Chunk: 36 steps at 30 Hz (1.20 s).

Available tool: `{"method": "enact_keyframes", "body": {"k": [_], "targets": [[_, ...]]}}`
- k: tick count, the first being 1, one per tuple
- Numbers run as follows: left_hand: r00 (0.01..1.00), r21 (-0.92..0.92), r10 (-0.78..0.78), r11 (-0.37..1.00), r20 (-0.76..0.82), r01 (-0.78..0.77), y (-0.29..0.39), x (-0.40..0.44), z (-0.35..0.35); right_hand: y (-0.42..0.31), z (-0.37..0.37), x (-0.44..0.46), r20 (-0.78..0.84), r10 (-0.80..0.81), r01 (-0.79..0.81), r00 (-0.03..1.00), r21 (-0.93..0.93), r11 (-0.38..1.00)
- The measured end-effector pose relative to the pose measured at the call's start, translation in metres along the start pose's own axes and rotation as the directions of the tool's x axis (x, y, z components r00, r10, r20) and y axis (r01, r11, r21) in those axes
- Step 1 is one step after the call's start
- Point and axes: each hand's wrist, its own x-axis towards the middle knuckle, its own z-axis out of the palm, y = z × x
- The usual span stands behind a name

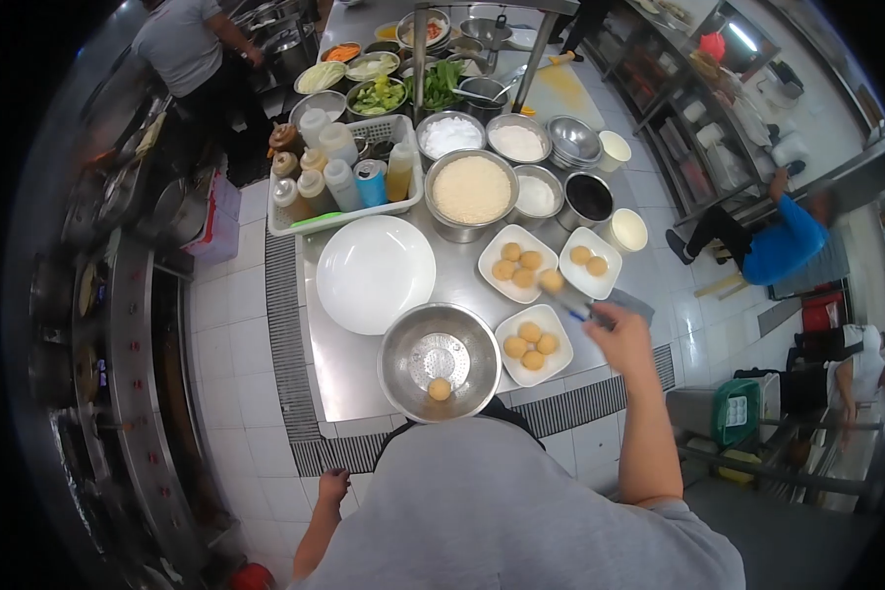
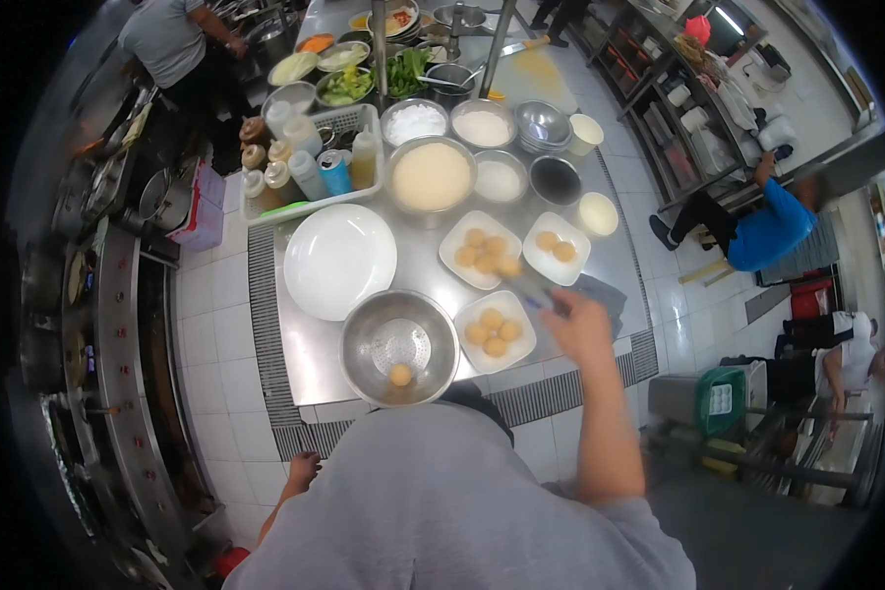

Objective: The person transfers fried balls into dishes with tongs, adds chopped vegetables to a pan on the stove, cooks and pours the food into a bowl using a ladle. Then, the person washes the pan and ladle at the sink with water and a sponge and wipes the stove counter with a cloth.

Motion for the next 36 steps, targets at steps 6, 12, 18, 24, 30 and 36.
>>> {"method": "enact_keyframes", "body": {"k": [6,12,18,24,30,36], "targets": [[0.998,0.100,0.064,0.993,0.010,-0.064,0.021,-0.004,-0.002,0.061,0.012,0.044,-0.158,0.161,-0.199,0.974,-0.263,0.944],[0.988,0.033,0.145,0.989,-0.047,-0.143,0.038,0.014,-0.008,0.008,-0.002,0.012,-0.259,0.041,-0.101,0.965,-0.225,0.969],[0.983,0.035,0.175,0.984,-0.062,-0.173,0.026,0.027,-0.007,-0.074,0.042,-0.058,0.397,-0.377,0.417,0.837,-0.017,0.909],[0.977,0.101,0.214,0.972,0.009,-0.214,0.037,0.019,-0.008,-0.071,0.101,-0.064,0.597,-0.334,0.485,0.729,-0.107,0.868],[0.927,0.140,0.371,0.922,-0.059,-0.360,0.065,0.021,-0.016,-0.041,0.011,-0.052,0.223,-0.138,0.129,0.965,0.053,0.990],[0.885,0.056,0.429,0.903,-0.184,-0.426,0.150,-0.028,-0.007,0.038,-0.049,-0.014,-0.165,0.098,-0.134,0.981,-0.223,0.966]]}}
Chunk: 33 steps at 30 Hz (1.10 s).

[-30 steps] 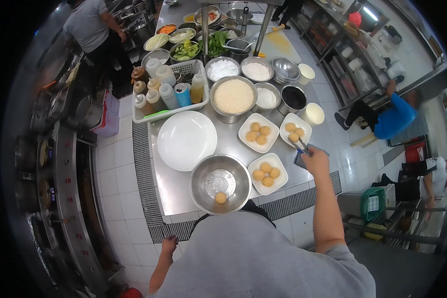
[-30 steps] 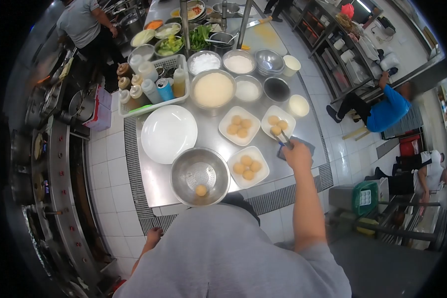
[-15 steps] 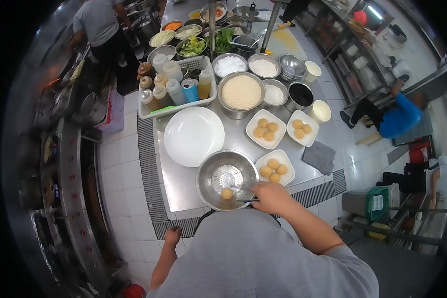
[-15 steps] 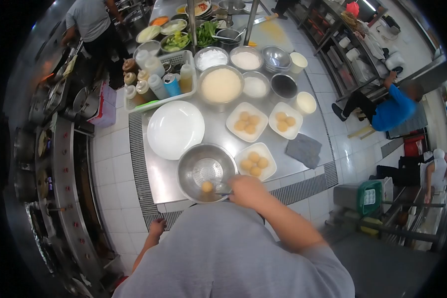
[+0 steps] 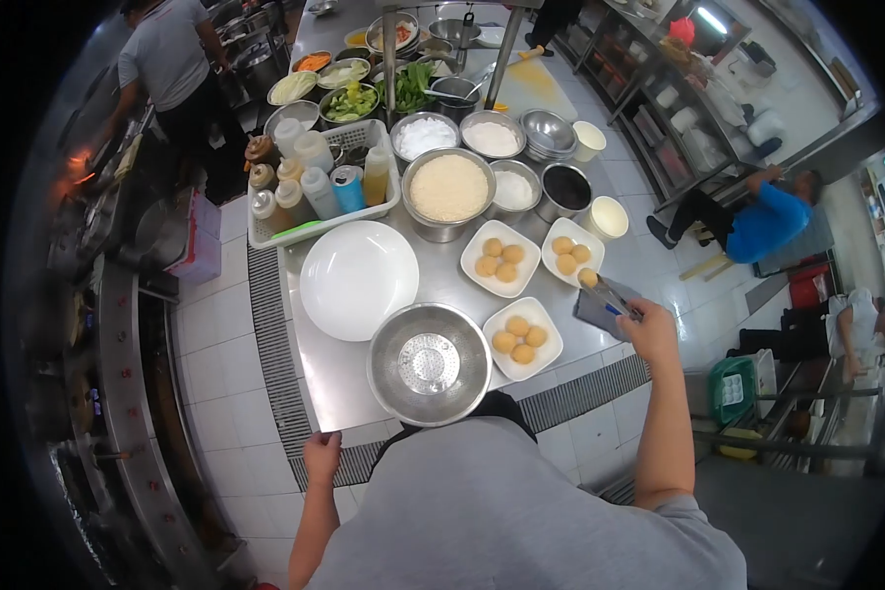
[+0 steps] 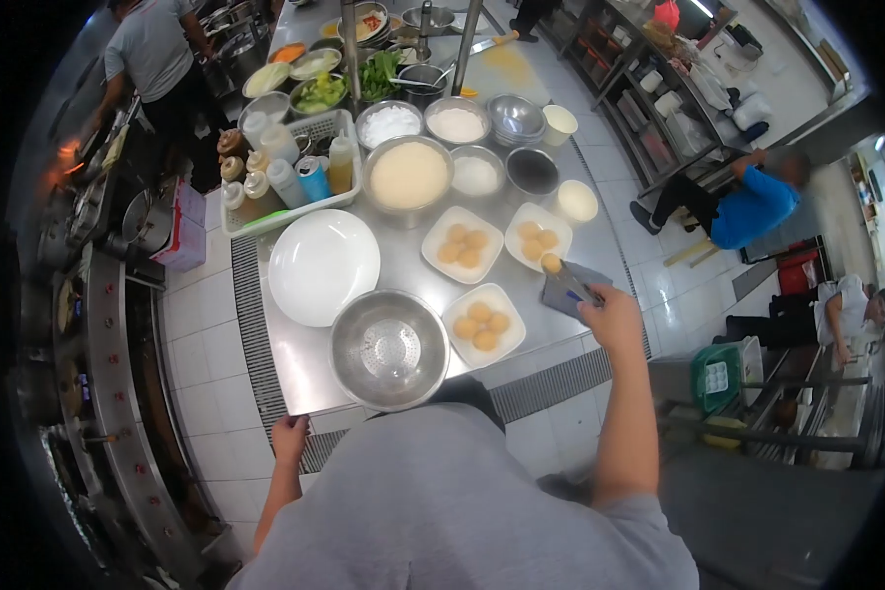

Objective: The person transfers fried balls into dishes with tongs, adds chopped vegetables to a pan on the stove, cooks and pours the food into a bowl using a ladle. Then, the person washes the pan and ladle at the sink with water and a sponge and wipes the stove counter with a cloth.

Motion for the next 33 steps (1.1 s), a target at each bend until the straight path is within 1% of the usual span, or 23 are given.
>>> {"method": "enact_keyframes", "body": {"k": [2,4,5,6,8,9,10,12,14,16,18,20,21,22,23,24,25,26,27,28,29,31,33], "targets": [[0.999,0.013,0.012,1.000,-0.053,-0.012,0.017,-0.015,0.002,0.018,0.012,0.020,-0.011,0.010,-0.010,1.000,0.002,1.000],[0.995,-0.088,-0.021,0.996,-0.093,0.013,0.028,-0.028,0.007,0.020,0.016,0.037,-0.017,0.000,-0.001,1.000,-0.073,0.997],[0.996,-0.279,-0.049,0.960,-0.078,0.026,0.036,-0.032,0.015,0.022,0.014,0.045,-0.025,-0.023,0.022,0.999,-0.034,0.999],[0.993,-0.288,-0.058,0.957,-0.102,0.027,0.056,-0.040,0.023,0.016,0.011,0.060,-0.019,-0.048,0.047,0.999,-0.026,0.999],[0.999,-0.454,0.043,0.890,0.013,-0.032,0.112,-0.056,0.037,0.001,0.009,0.085,-0.039,-0.095,0.100,0.995,0.166,0.981],[0.999,-0.421,0.022,0.907,0.045,-0.001,0.137,-0.062,0.047,-0.018,0.004,0.103,-0.040,-0.203,0.207,0.978,0.219,0.954],[1.000,-0.429,0.011,0.903,0.023,0.000,0.138,-0.061,0.056,-0.033,0.005,0.127,-0.053,-0.272,0.277,0.961,0.182,0.943],[0.996,-0.211,0.033,0.977,0.081,-0.016,0.137,-0.052,0.076,-0.068,0.013,0.182,-0.124,-0.403,0.419,0.907,0.161,0.894],[1.000,-0.189,-0.003,0.982,0.021,0.007,0.148,-0.060,0.083,-0.104,0.031,0.243,-0.215,-0.506,0.536,0.835,0.112,0.837],[0.997,-0.511,-0.080,0.857,0.005,0.071,0.152,-0.071,0.089,-0.140,0.045,0.303,-0.240,-0.578,0.606,0.780,0.056,0.794],[0.991,-0.557,-0.125,0.826,-0.037,0.083,0.147,-0.081,0.093,-0.180,0.062,0.355,-0.235,-0.581,0.586,0.779,-0.055,0.808],[0.985,-0.649,-0.139,0.760,-0.105,0.038,0.134,-0.102,0.094,-0.213,0.085,0.402,-0.158,-0.572,0.570,0.805,-0.067,0.819],[0.966,-0.686,-0.187,0.727,-0.180,0.012,0.123,-0.108,0.096,-0.231,0.097,0.419,-0.111,-0.605,0.605,0.789,-0.032,0.795],[0.955,-0.644,-0.201,0.765,-0.219,0.013,0.109,-0.115,0.093,-0.244,0.117,0.443,-0.131,-0.644,0.638,0.754,-0.086,0.765],[0.942,-0.694,-0.247,0.720,-0.226,0.023,0.101,-0.124,0.088,-0.259,0.139,0.454,-0.251,-0.596,0.616,0.763,0.001,0.788],[0.936,-0.742,-0.279,0.670,-0.215,0.030,0.096,-0.133,0.084,-0.259,0.176,0.509,-0.145,-0.727,0.718,0.671,-0.120,0.686],[0.910,-0.766,-0.316,0.643,-0.270,-0.005,0.095,-0.141,0.078,-0.286,0.158,0.470,-0.128,-0.593,0.607,0.795,0.153,0.780],[0.883,-0.809,-0.365,0.587,-0.294,-0.027,0.099,-0.157,0.083,-0.279,0.182,0.480,-0.077,-0.560,0.564,0.825,0.042,0.825],[0.861,-0.843,-0.394,0.533,-0.321,-0.071,0.102,-0.163,0.084,-0.268,0.241,0.561,0.062,-0.753,0.719,0.655,-0.359,0.596],[0.845,-0.852,-0.412,0.515,-0.342,-0.093,0.093,-0.164,0.086,-0.278,0.251,0.568,0.021,-0.524,0.524,0.851,0.018,0.852],[0.814,-0.836,-0.441,0.540,-0.379,-0.097,0.075,-0.168,0.089,-0.286,0.239,0.550,0.024,-0.445,0.443,0.895,0.073,0.894],[0.768,-0.823,-0.480,0.558,-0.423,-0.105,0.057,-0.178,0.085,-0.289,0.223,0.524,-0.064,-0.505,0.507,0.861,0.018,0.862],[0.719,-0.881,-0.568,0.454,-0.401,-0.132,0.047,-0.192,0.073,-0.285,0.215,0.505,-0.157,-0.470,0.488,0.869,0.114,0.865]]}}
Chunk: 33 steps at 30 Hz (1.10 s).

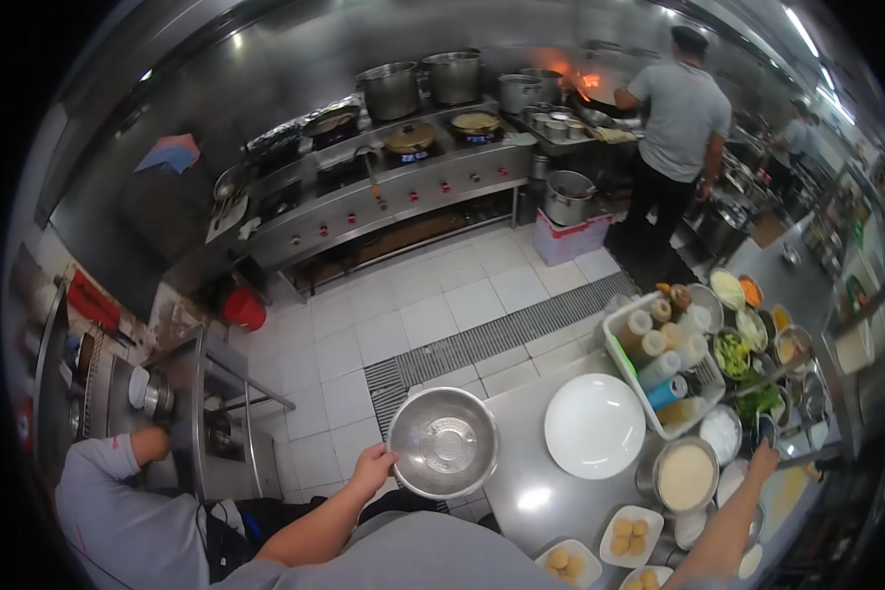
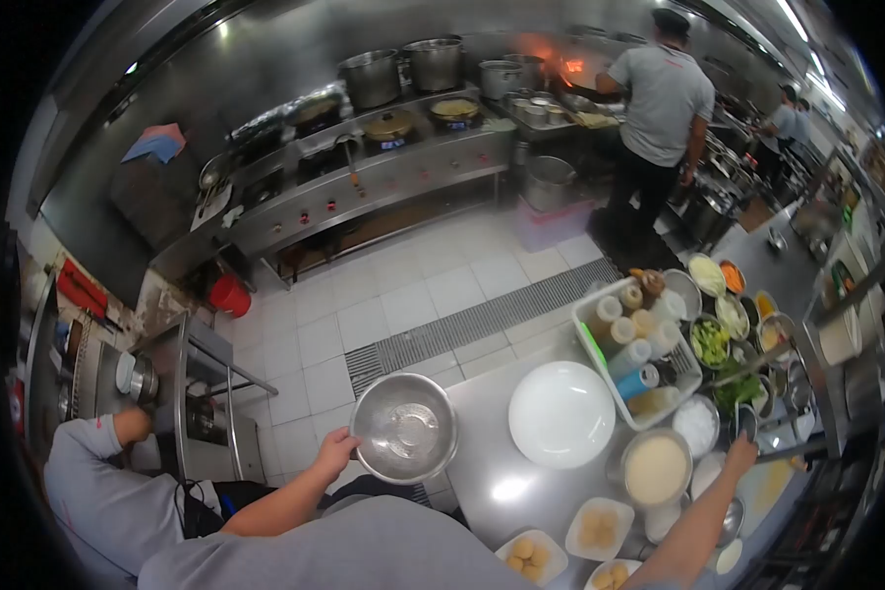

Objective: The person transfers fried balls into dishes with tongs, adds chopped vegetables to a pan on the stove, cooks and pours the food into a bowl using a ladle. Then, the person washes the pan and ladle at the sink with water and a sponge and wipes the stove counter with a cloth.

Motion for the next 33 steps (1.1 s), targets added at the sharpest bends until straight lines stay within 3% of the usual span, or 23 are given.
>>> {"method": "enact_keyframes", "body": {"k": [2,4,6,7,10,12,14,15,18,19,21,24,27,29,31,33], "targets": [[0.999,-0.068,-0.029,0.997,-0.046,0.025,-0.005,0.015,-0.022,-0.017,-0.019,-0.029,-0.029,0.010,-0.008,1.000,0.058,0.998],[0.995,-0.128,-0.063,0.990,-0.081,0.052,-0.007,0.029,-0.044,-0.006,-0.016,-0.041,-0.219,-0.076,0.071,0.973,-0.029,0.997],[0.981,-0.189,-0.096,0.980,-0.171,0.063,-0.003,0.048,-0.065,0.005,-0.019,-0.056,-0.240,-0.066,0.094,0.969,0.109,0.990],[0.981,-0.193,-0.094,0.979,-0.168,0.060,0.000,0.059,-0.077,0.000,-0.027,-0.069,-0.233,-0.040,0.063,0.972,0.091,0.994],[0.979,-0.247,-0.055,0.969,-0.195,0.005,0.014,0.103,-0.123,-0.056,-0.073,-0.142,-0.225,0.029,-0.003,0.974,0.116,0.993],[0.967,-0.225,-0.079,0.974,-0.243,0.023,0.026,0.138,-0.160,-0.085,-0.079,-0.182,-0.305,0.098,-0.029,0.947,0.223,0.974],[0.965,-0.224,-0.057,0.975,-0.255,-0.002,0.042,0.175,-0.194,-0.096,-0.069,-0.220,-0.346,0.059,0.041,0.936,0.276,0.960],[0.961,-0.219,-0.041,0.976,-0.272,-0.020,0.050,0.192,-0.211,-0.115,-0.062,-0.231,-0.382,0.022,0.110,0.924,0.321,0.941],[0.949,-0.210,-0.022,0.976,-0.314,-0.047,0.090,0.252,-0.248,-0.296,-0.096,-0.365,-0.419,-0.106,0.176,0.902,0.131,0.976],[0.946,-0.209,-0.025,0.977,-0.322,-0.046,0.106,0.272,-0.260,-0.301,-0.074,-0.371,-0.420,-0.248,0.304,0.873,0.071,0.950],[0.946,-0.256,0.006,0.962,-0.323,-0.093,0.136,0.309,-0.277,-0.353,-0.051,-0.404,-0.295,-0.231,0.309,0.927,0.251,0.917],[0.945,-0.338,0.004,0.933,-0.328,-0.121,0.169,0.366,-0.297,-0.434,-0.024,-0.441,-0.188,-0.314,0.346,0.931,0.170,0.923],[0.936,-0.402,-0.018,0.906,-0.351,-0.133,0.183,0.411,-0.301,-0.483,0.023,-0.437,-0.078,-0.368,0.376,0.927,0.232,0.897],[0.935,-0.459,-0.048,0.879,-0.350,-0.127,0.182,0.436,-0.300,-0.486,0.096,-0.411,0.070,-0.333,0.246,0.940,0.536,0.807],[0.940,-0.551,-0.130,0.831,-0.317,-0.071,0.177,0.450,-0.300,-0.540,0.136,-0.405,0.148,-0.308,0.221,0.940,0.425,0.878],[0.926,-0.564,-0.176,0.825,-0.333,-0.047,0.155,0.467,-0.311,-0.572,0.210,-0.379,0.236,-0.383,0.232,0.893,0.487,0.842]]}}
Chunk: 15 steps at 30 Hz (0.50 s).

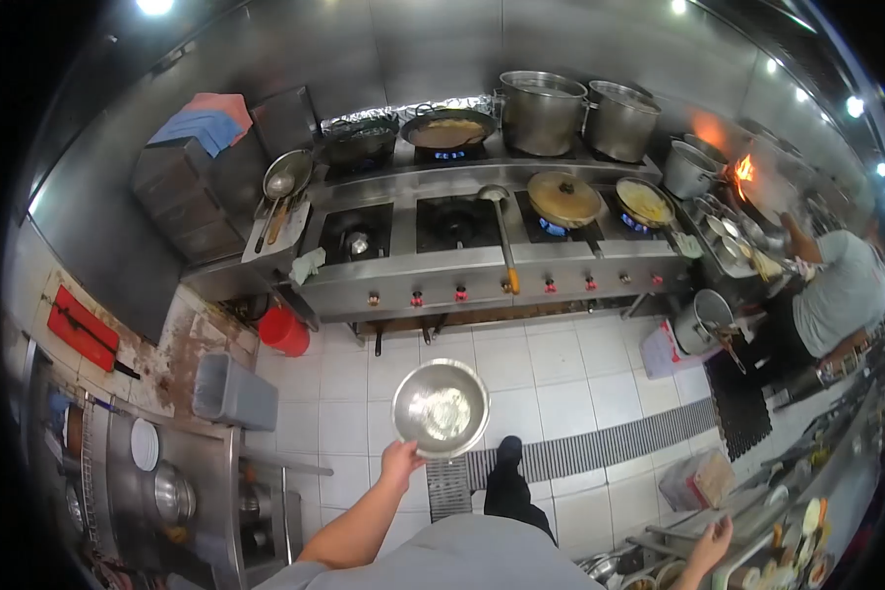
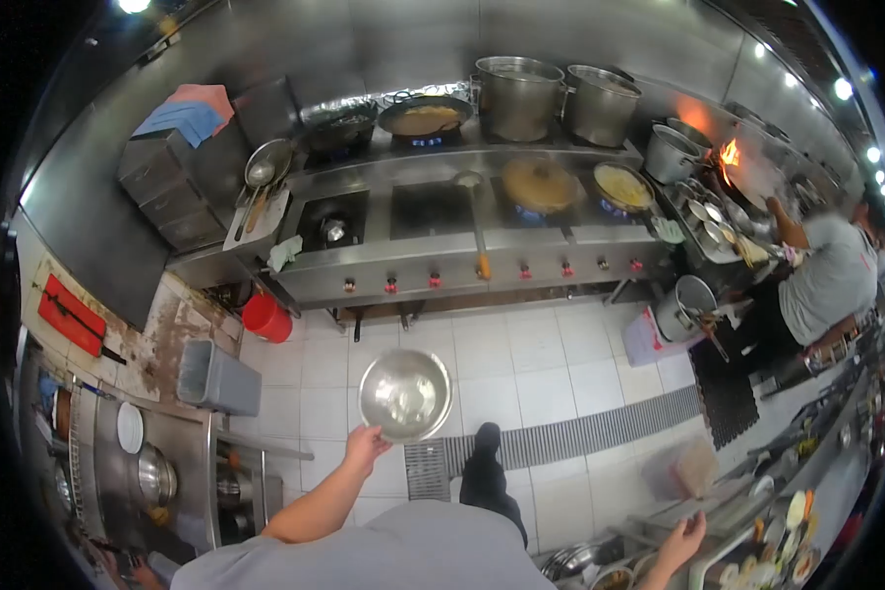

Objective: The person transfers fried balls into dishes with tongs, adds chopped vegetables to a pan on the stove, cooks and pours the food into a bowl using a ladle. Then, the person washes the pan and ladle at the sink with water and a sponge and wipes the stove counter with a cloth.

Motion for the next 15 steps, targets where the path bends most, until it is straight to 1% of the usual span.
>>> {"method": "enact_keyframes", "body": {"k": [1,2,3,4,5,6,7,8,9,10,11,12,14,15], "targets": [[0.998,0.020,-0.004,1.000,-0.056,0.005,0.001,0.006,-0.004,-0.008,0.038,0.028,0.075,0.022,-0.021,0.997,-0.018,1.000],[0.994,0.039,-0.013,0.999,-0.107,0.017,0.007,0.007,-0.006,0.002,0.090,0.061,0.137,0.041,-0.053,0.990,0.085,0.995],[0.988,0.024,-0.013,1.000,-0.153,0.017,0.018,0.005,-0.005,-0.007,0.137,0.088,0.197,0.060,-0.096,0.978,0.179,0.979],[0.981,0.020,-0.018,1.000,-0.193,0.022,0.032,0.002,-0.007,-0.017,0.180,0.115,0.236,-0.078,0.101,0.969,-0.088,0.991],[0.973,0.013,-0.011,1.000,-0.230,0.015,0.041,0.005,-0.011,-0.086,0.218,0.128,0.323,-0.069,0.125,0.944,-0.157,0.980],[0.963,0.002,-0.003,1.000,-0.271,0.004,0.050,0.011,-0.014,-0.123,0.267,0.151,0.378,-0.179,0.266,0.908,-0.190,0.945],[0.955,-0.015,0.029,0.999,-0.295,-0.035,0.059,0.018,-0.020,-0.160,0.306,0.172,0.468,-0.288,0.371,0.835,-0.093,0.924],[0.944,-0.034,0.059,0.997,-0.326,-0.074,0.067,0.024,-0.023,-0.206,0.346,0.186,0.477,-0.291,0.342,0.829,-0.021,0.940],[0.940,-0.036,0.046,0.997,-0.337,-0.062,0.077,0.032,-0.024,-0.222,0.397,0.214,0.478,-0.523,0.576,0.706,0.043,0.816],[0.908,-0.074,0.108,0.986,-0.406,-0.151,0.088,0.040,-0.023,-0.281,0.422,0.218,0.538,-0.465,0.543,0.703,0.016,0.839],[0.860,-0.109,0.168,0.962,-0.481,-0.249,0.099,0.048,-0.020,-0.321,0.457,0.229,0.539,-0.535,0.603,0.650,0.063,0.796],[0.845,-0.100,0.184,0.958,-0.502,-0.268,0.116,0.056,-0.013,-0.356,0.490,0.239,0.538,-0.605,0.659,0.587,0.117,0.743],[0.816,-0.080,0.207,0.953,-0.540,-0.294,0.150,0.077,-0.004,-0.417,0.552,0.252,0.551,-0.661,0.736,0.509,0.119,0.667],[0.805,-0.065,0.214,0.953,-0.553,-0.297,0.164,0.094,-0.005,-0.445,0.575,0.252,0.569,-0.652,0.737,0.502,0.113,0.666]]}}
